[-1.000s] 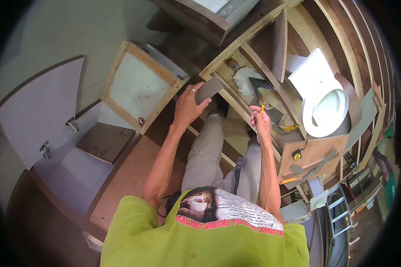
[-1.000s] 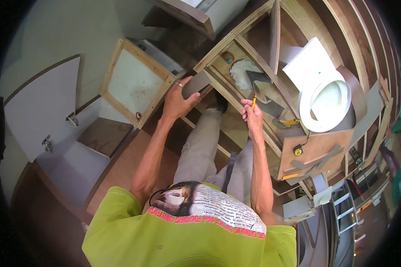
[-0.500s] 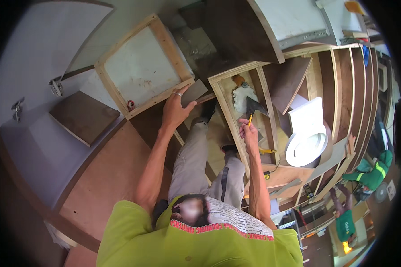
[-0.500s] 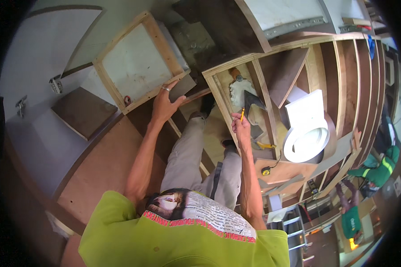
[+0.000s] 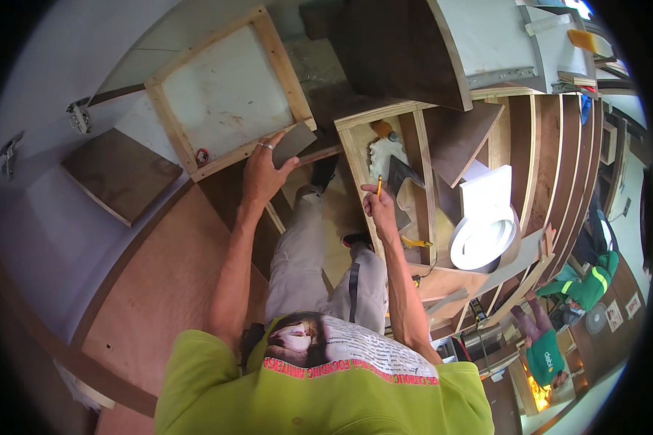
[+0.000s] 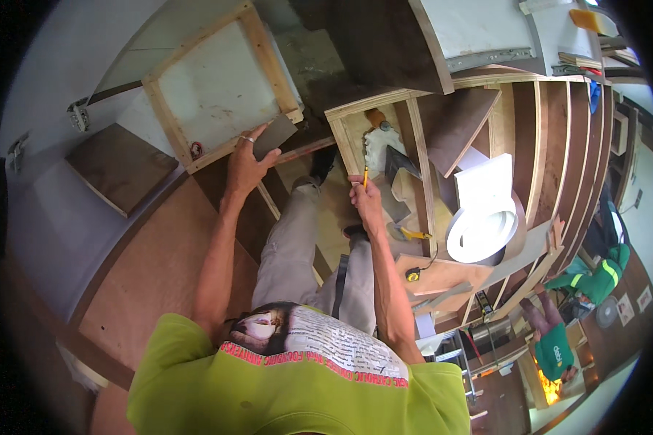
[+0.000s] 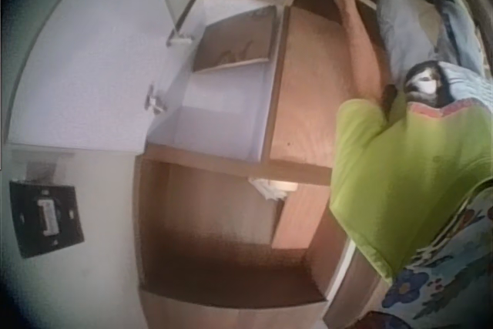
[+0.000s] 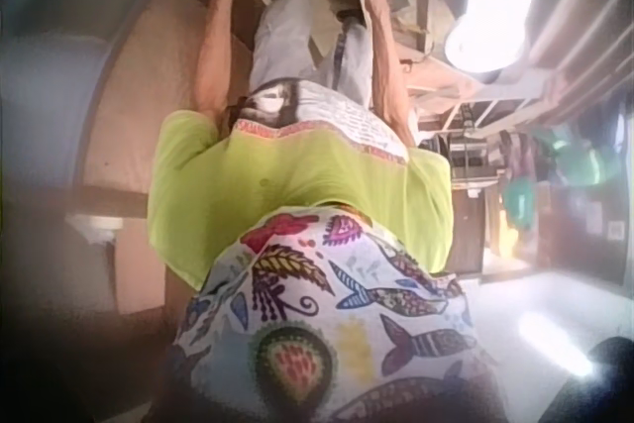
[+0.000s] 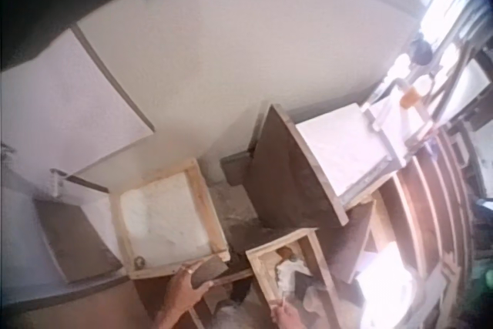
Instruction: The person measures strips of laminate material using a tape measure and pencil, then cuts the pieces using a utility knife. The person then fits the cut pieces against a wooden frame in a renovation environment.
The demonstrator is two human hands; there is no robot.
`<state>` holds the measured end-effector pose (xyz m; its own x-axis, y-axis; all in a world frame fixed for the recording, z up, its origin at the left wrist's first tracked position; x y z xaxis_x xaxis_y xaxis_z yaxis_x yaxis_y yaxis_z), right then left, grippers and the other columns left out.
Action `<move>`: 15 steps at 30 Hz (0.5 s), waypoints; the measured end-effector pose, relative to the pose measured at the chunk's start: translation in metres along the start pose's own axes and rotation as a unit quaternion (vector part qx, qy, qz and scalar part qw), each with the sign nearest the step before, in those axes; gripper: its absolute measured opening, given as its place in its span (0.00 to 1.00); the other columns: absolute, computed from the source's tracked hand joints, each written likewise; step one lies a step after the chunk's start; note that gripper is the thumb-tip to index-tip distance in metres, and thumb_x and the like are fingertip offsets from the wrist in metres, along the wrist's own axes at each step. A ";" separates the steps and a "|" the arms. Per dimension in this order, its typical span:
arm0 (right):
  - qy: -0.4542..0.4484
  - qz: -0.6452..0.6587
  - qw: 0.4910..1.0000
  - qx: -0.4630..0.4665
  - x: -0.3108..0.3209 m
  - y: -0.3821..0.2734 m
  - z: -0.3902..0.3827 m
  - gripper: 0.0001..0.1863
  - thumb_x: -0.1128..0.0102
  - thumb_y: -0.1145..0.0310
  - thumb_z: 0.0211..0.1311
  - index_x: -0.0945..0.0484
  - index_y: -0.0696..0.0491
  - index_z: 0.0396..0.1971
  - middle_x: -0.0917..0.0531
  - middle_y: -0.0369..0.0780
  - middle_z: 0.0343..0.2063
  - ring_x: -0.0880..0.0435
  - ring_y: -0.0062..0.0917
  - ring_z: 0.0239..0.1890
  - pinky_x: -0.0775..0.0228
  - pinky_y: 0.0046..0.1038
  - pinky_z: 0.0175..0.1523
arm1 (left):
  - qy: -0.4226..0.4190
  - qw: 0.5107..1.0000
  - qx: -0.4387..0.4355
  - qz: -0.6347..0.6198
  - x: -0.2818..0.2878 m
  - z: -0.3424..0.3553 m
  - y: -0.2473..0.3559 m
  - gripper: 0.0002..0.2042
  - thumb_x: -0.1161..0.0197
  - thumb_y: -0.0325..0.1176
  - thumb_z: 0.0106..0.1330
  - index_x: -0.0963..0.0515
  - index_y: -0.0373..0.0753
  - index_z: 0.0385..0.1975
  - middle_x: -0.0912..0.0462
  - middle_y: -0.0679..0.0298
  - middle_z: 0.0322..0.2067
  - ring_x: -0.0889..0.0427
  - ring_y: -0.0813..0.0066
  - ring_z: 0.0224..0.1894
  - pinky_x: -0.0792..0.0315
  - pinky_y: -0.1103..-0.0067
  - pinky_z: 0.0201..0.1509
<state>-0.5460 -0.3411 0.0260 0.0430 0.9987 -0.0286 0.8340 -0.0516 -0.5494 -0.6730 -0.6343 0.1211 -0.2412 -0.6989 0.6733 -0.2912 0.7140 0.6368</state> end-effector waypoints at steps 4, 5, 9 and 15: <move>0.000 0.004 1.000 0.005 -0.004 0.005 -0.001 0.14 0.56 0.72 0.68 0.24 0.58 0.48 0.26 0.30 0.22 0.31 0.12 0.21 0.40 0.16 0.26 | 0.007 0.999 -0.030 0.022 0.002 0.002 0.006 0.29 0.29 0.38 0.57 0.28 0.39 0.59 0.22 0.50 0.51 0.24 0.50 0.54 0.29 0.64 0.58; 0.005 0.006 1.000 0.011 -0.003 0.007 -0.001 0.14 0.56 0.71 0.68 0.23 0.57 0.48 0.26 0.30 0.22 0.31 0.12 0.21 0.40 0.16 0.26 | 0.001 0.999 -0.030 0.024 0.002 0.003 0.007 0.29 0.29 0.38 0.57 0.29 0.39 0.59 0.23 0.50 0.51 0.24 0.50 0.54 0.29 0.64 0.58; 0.018 0.007 1.000 -0.006 -0.003 0.012 -0.001 0.14 0.55 0.71 0.68 0.23 0.58 0.48 0.26 0.30 0.23 0.31 0.12 0.22 0.39 0.16 0.26 | -0.007 0.999 -0.031 0.030 -0.001 0.006 0.005 0.29 0.29 0.38 0.57 0.28 0.40 0.59 0.23 0.51 0.52 0.24 0.50 0.55 0.29 0.64 0.58; 0.019 0.006 1.000 -0.005 -0.006 0.028 -0.003 0.14 0.55 0.71 0.68 0.24 0.58 0.48 0.25 0.31 0.23 0.31 0.12 0.21 0.39 0.15 0.26 | -0.007 0.999 -0.033 0.012 0.004 0.008 0.008 0.28 0.29 0.37 0.57 0.28 0.40 0.59 0.23 0.51 0.50 0.23 0.50 0.53 0.28 0.64 0.56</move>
<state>-0.5209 -0.3489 0.0133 0.0740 0.9973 -0.0038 0.8388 -0.0643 -0.5407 -0.6841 -0.6318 0.1258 -0.2607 -0.6817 0.6836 -0.2230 0.7314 0.6444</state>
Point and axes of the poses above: each hand's wrist, its own z-axis towards the middle knuckle, its own x-axis out of the back of the hand, y = z × x, the point moved 8 cm from there along z, towards the middle knuckle
